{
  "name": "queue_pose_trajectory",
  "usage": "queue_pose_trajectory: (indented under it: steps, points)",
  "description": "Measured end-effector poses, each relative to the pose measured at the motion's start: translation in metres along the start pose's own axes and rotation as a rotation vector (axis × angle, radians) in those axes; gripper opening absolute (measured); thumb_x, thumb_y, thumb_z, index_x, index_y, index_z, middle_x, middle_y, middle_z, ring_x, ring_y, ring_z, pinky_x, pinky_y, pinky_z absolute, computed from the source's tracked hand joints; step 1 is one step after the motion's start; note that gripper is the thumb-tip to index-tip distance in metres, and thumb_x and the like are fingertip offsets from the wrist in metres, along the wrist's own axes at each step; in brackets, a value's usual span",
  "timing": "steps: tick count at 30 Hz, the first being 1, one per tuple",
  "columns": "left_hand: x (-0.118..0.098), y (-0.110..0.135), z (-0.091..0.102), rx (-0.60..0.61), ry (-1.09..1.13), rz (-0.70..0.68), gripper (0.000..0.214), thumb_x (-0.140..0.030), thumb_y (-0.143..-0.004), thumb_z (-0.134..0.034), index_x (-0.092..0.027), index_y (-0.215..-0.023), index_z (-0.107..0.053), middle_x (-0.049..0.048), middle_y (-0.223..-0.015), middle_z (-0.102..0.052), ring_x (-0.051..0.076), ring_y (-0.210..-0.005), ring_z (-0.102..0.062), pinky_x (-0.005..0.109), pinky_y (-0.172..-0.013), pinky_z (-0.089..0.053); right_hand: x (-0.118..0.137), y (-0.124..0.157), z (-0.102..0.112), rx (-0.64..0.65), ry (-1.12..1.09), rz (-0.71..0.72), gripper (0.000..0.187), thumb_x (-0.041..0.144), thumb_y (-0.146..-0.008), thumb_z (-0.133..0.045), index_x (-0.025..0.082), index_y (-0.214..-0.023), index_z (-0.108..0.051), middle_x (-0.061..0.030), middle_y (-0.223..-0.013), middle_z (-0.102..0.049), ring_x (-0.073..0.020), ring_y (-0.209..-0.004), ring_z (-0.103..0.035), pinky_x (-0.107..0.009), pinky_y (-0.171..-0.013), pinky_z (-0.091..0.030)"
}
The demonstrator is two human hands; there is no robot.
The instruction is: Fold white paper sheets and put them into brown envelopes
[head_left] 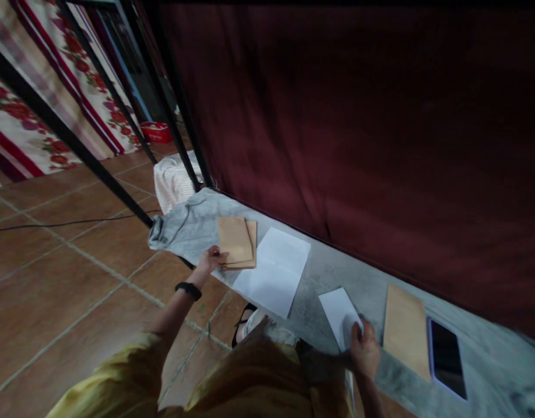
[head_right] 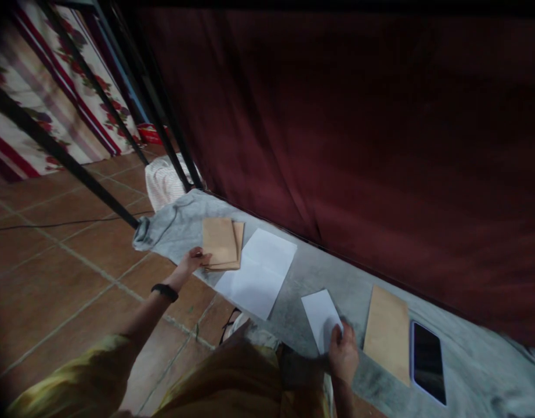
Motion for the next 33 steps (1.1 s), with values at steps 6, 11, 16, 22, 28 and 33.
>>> queue_pose_trajectory:
  steps: [6, 11, 16, 22, 28, 33]
  points:
    - [-0.017, 0.026, -0.023, 0.062, 0.100, -0.027, 0.050, -0.031, -0.042, -0.093, -0.020, -0.062, -0.048, -0.0094, -0.049, -0.050, 0.005, -0.043, -0.042, 0.017, -0.040, -0.031, 0.000, -0.002, -0.001, 0.004, -0.024, -0.020, 0.063, 0.065, -0.098, -0.029, 0.014, -0.116, -0.062, -0.0163, -0.104, -0.069, -0.0301, -0.092, -0.066, -0.041, -0.079, -0.050]
    - [0.007, 0.072, -0.100, 0.191, 0.197, 0.048, 0.053, -0.032, -0.048, -0.093, -0.021, -0.064, -0.044, -0.0101, -0.052, -0.051, 0.008, -0.047, -0.054, 0.021, -0.048, -0.048, 0.011, -0.005, 0.005, 0.037, -0.052, -0.089, 0.058, 0.060, -0.098, -0.029, 0.016, -0.110, -0.065, -0.0135, -0.099, -0.069, -0.0273, -0.090, -0.066, -0.038, -0.079, -0.051]
    - [0.050, 0.137, -0.195, 0.318, 0.331, 0.224, 0.043, -0.022, -0.049, -0.093, -0.018, -0.073, -0.057, -0.0014, -0.073, -0.070, 0.015, -0.068, -0.070, 0.032, -0.072, -0.062, 0.014, -0.012, 0.015, 0.009, -0.150, -0.204, 0.047, 0.053, -0.095, -0.038, 0.018, -0.106, -0.067, -0.0105, -0.096, -0.071, -0.0233, -0.086, -0.065, -0.034, -0.079, -0.051]
    - [0.087, 0.191, -0.255, 0.357, 0.390, 0.313, 0.036, -0.017, -0.050, -0.089, -0.017, -0.076, -0.064, -0.0009, -0.073, -0.073, 0.018, -0.071, -0.072, 0.034, -0.073, -0.063, 0.015, -0.019, 0.019, 0.054, -0.172, -0.219, 0.035, 0.039, -0.094, -0.043, 0.018, -0.109, -0.066, -0.0107, -0.097, -0.070, -0.0243, -0.089, -0.065, -0.037, -0.084, -0.052]
    - [0.101, 0.209, -0.269, 0.387, 0.368, 0.349, 0.031, -0.015, -0.053, -0.086, -0.018, -0.079, -0.069, 0.0004, -0.077, -0.076, 0.018, -0.071, -0.073, 0.033, -0.073, -0.063, 0.062, -0.026, 0.034, 0.005, -0.149, -0.089, 0.041, 0.035, -0.095, -0.049, 0.015, -0.129, -0.060, -0.0188, -0.137, -0.056, -0.0331, -0.131, -0.048, -0.055, -0.111, -0.036]
    - [0.102, 0.220, -0.274, 0.475, 0.364, 0.379, 0.028, -0.017, -0.055, -0.087, -0.020, -0.075, -0.068, -0.0015, -0.077, -0.075, 0.016, -0.073, -0.073, 0.029, -0.074, -0.062, 0.094, -0.035, -0.010, 0.208, -0.752, -0.407, 0.042, 0.050, -0.086, -0.059, 0.022, -0.117, -0.065, -0.0060, -0.102, -0.071, -0.0224, -0.092, -0.065, -0.038, -0.088, -0.052]
Point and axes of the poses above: each hand's wrist, its own y-axis away from the middle knuckle, its own z-axis out of the back of the hand, x = y × z, the point moved 9 cm from there along -y, towards the middle knuckle
